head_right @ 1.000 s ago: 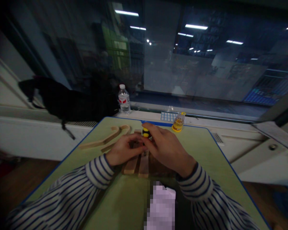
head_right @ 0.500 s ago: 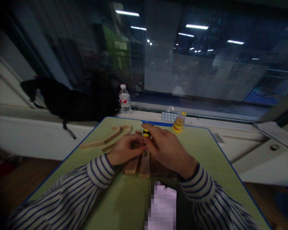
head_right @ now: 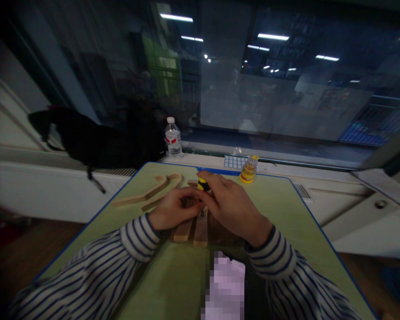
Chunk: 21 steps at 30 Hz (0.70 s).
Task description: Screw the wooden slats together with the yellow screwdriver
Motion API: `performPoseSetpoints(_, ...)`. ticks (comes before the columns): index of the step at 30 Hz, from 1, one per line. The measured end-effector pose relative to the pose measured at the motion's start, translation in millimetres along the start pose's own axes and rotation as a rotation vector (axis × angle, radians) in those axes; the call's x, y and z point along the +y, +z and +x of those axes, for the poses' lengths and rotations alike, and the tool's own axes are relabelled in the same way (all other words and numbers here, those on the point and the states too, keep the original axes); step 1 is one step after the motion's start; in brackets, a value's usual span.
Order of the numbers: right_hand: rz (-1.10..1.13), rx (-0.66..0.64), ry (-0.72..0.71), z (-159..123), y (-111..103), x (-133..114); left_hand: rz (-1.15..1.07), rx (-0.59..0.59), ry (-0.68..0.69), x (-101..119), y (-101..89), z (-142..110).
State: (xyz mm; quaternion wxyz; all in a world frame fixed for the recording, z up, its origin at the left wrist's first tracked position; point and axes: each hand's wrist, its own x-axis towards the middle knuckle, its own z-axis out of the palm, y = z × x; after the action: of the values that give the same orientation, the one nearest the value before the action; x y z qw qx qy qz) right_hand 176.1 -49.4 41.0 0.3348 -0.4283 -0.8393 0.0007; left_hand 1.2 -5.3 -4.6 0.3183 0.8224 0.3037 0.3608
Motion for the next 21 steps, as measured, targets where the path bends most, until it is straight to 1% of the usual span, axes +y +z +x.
performPoseSetpoints(5, -0.007, -0.001, -0.003, 0.3, -0.4, -0.7, 0.005, -0.02, -0.003, -1.2, 0.3, 0.0)
performPoseSetpoints(10, -0.006, 0.005, 0.003, 0.1, -0.3, -0.8, -0.029, -0.014, 0.011, -2.7, 1.8, 0.0)
performPoseSetpoints(15, 0.01, -0.002, 0.009, -0.3, -0.1, -0.9, -0.069, 0.011, -0.003, -2.8, 2.1, -0.1)
performPoseSetpoints(21, 0.014, -0.004, -0.003, 0.3, -4.9, -4.3, -0.08, 0.029, -0.003, -6.2, 0.6, -0.6)
